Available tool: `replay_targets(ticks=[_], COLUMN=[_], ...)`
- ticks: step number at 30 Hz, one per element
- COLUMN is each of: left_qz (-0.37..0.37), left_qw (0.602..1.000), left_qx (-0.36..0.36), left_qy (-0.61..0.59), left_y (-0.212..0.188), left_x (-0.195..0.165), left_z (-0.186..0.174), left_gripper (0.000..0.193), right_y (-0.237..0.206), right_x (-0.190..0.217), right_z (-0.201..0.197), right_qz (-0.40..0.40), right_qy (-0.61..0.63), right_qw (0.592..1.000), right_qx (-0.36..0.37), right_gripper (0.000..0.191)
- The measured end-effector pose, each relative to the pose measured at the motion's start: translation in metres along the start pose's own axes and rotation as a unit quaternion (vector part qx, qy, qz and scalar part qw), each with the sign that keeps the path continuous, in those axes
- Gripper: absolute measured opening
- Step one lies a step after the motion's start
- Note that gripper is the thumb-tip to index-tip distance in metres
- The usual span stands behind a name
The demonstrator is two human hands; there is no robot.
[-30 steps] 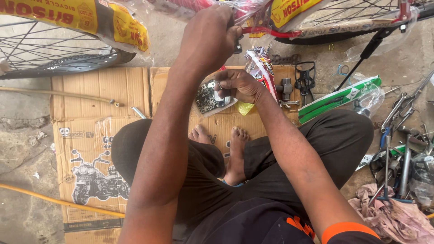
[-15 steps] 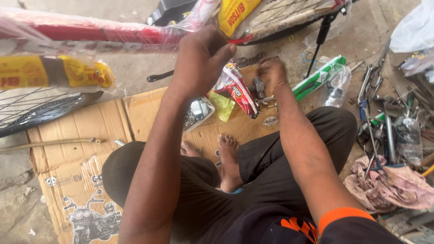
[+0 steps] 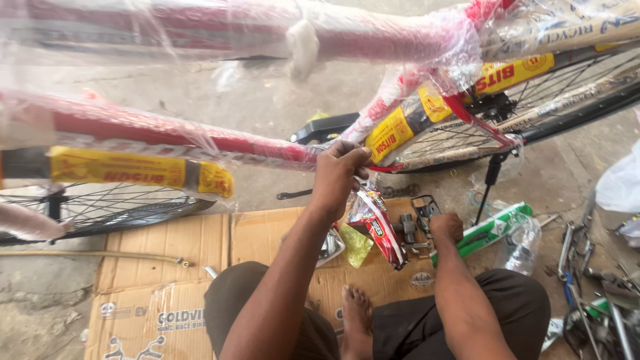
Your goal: The person sits on a cardboard sheet and assembles a bicycle by attaching a water bottle holder to the frame. They use scissors to cut plastic wrapping, then use a screwdriver to tighten the holder onto the frame.
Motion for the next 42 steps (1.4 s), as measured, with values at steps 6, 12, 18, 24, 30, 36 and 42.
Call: replay_targets(ticks=[6,12,18,24,30,36,42], left_qz=[0.138,0.186,0.109,0.142,0.037,0.023,0.043], left_qw=[0.968,0.911,0.977,0.985,0.971,0.951,0.941], left_qx=[-0.016,0.097,0.17,0.085,0.036,0.039,0.07], left_qy=[0.207,0.356,0.067,-0.046,-0.232,-0.307,-0.328], left_y=[0.001,-0.036,-0.07,-0.06,-0.043,-0.038,-0.038], left_x=[-0.001,-0.021,-0.017,-0.004,-0.009,-0.029,-0.035], left_z=[0.006,-0.005,-0.017,-0.065,-0.101,-0.103,-0.101], left_gripper=[0.037,0.08,0.074,0.045,0.039,0.045,0.049], right_y=[-0.005,-0.053,-0.1,-0.143,-0.158,-0.167,-0.165], right_x=[0.009,0.025,0.084,0.109,0.118,0.116,0.116], right_z=[-0.028,-0.137,-0.192,-0.171,-0.131,-0.139,-0.188], right_qz=[-0.128,-0.111,-0.148,-0.103,-0.384,-0.255,-0.211], right_qy=[0.22,0.55,0.575,0.611,0.294,0.401,0.548], right_qw=[0.921,0.671,0.649,0.63,0.801,0.699,0.622], right_qx=[0.295,0.485,0.476,0.469,0.354,0.534,0.518], right_gripper=[0.027,0.028,0.03,0.036,0.02,0.02,0.023])
Point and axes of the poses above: each hand's wrist, its own y-axis towards the middle knuckle, its own z-axis out of the palm, x = y × z, the point moved 1 cm from there along y, towards the middle knuckle, and after that the axes turned 13 degrees about -x, right-handed, at the moved point
